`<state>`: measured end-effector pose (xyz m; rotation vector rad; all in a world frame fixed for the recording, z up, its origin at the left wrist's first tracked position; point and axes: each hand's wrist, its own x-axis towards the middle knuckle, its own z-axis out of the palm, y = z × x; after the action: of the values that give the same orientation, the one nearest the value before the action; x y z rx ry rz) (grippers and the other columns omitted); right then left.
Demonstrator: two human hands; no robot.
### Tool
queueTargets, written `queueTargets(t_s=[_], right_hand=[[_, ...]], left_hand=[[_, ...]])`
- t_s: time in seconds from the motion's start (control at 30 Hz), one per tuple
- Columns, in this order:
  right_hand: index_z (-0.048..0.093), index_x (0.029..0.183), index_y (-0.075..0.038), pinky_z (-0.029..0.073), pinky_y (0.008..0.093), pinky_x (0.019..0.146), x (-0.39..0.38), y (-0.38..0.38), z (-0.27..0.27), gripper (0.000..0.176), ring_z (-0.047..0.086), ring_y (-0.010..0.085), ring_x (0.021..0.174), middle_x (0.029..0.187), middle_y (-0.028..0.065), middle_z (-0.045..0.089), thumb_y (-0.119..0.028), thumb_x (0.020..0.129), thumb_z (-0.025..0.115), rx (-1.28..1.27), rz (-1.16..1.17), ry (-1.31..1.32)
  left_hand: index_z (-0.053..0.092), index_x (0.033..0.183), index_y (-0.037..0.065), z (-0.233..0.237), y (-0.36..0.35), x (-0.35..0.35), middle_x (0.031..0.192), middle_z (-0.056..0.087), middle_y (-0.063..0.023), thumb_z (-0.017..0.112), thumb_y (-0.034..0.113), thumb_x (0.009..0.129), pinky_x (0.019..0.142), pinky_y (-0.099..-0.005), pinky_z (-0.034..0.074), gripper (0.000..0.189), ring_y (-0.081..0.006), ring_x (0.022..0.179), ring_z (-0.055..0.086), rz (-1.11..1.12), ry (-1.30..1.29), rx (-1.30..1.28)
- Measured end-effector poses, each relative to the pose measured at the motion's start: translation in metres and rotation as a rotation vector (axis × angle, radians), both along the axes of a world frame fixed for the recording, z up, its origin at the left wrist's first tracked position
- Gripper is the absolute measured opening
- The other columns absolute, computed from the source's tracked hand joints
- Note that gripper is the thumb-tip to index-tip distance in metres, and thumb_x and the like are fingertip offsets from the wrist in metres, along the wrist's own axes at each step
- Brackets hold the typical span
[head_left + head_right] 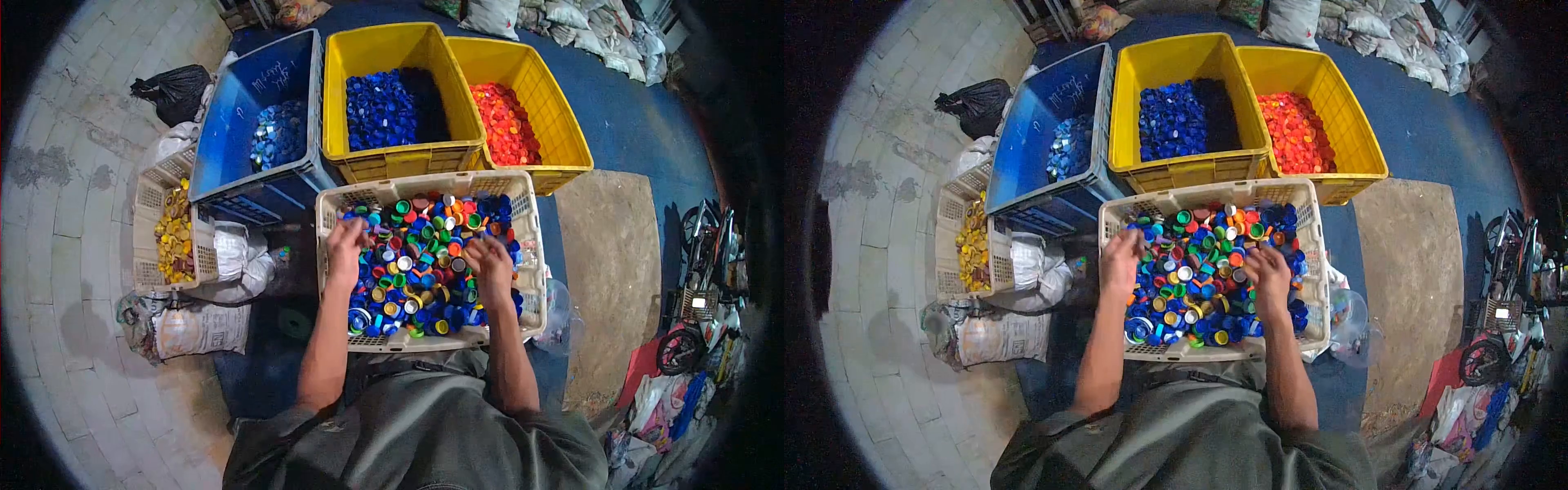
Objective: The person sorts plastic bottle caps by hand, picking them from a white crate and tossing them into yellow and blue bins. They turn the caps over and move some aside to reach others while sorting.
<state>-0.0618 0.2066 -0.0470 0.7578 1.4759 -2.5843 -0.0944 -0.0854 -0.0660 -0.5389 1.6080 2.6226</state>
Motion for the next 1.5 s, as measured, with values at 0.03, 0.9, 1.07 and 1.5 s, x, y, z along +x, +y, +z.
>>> queueTargets(t_s=[0.03,0.9,1.07,1.5], right_hand=[[0.045,0.127,0.002,0.053,0.0325,0.084,0.017,0.003,-0.010,0.043,0.061,0.0224,0.099,0.121,0.0162,0.055,-0.002,0.085,0.051,0.104,0.017,-0.041],[0.052,0.111,-0.001,0.048,0.0506,0.074,0.048,-0.024,-0.002,0.037,0.058,0.0456,0.090,0.097,0.0244,0.060,-0.011,0.078,0.067,1.211,0.738,0.305],[0.054,0.119,-0.004,0.048,0.0488,0.077,0.042,-0.034,0.016,0.045,0.058,0.0426,0.091,0.102,0.0227,0.059,-0.008,0.076,0.068,1.235,0.646,0.432],[0.058,0.125,-0.008,0.050,0.0413,0.088,0.039,-0.048,0.018,0.055,0.059,0.0366,0.104,0.117,0.0197,0.056,0.005,0.072,0.062,0.977,0.924,0.544]], left_hand=[[0.060,0.096,0.008,-0.009,0.000,0.013,0.088,0.065,-0.0031,0.064,0.017,0.089,0.068,-0.0267,0.048,0.012,-0.0111,0.074,0.058,-0.021,-0.035,-0.159],[0.064,0.116,0.013,-0.032,0.015,0.013,0.094,0.069,-0.0169,0.072,0.018,0.080,0.077,-0.0428,0.051,0.037,-0.0354,0.088,0.065,-0.593,0.030,-1.262],[0.064,0.113,0.004,-0.023,0.016,0.024,0.092,0.071,-0.0110,0.076,0.015,0.080,0.071,-0.0284,0.052,0.037,-0.0160,0.079,0.067,-0.453,-0.010,-0.658],[0.062,0.107,0.004,-0.005,0.047,0.092,0.077,0.059,0.0022,0.069,0.022,0.088,0.054,-0.0209,0.043,0.027,-0.0067,0.058,0.056,-0.448,-0.332,0.039]])
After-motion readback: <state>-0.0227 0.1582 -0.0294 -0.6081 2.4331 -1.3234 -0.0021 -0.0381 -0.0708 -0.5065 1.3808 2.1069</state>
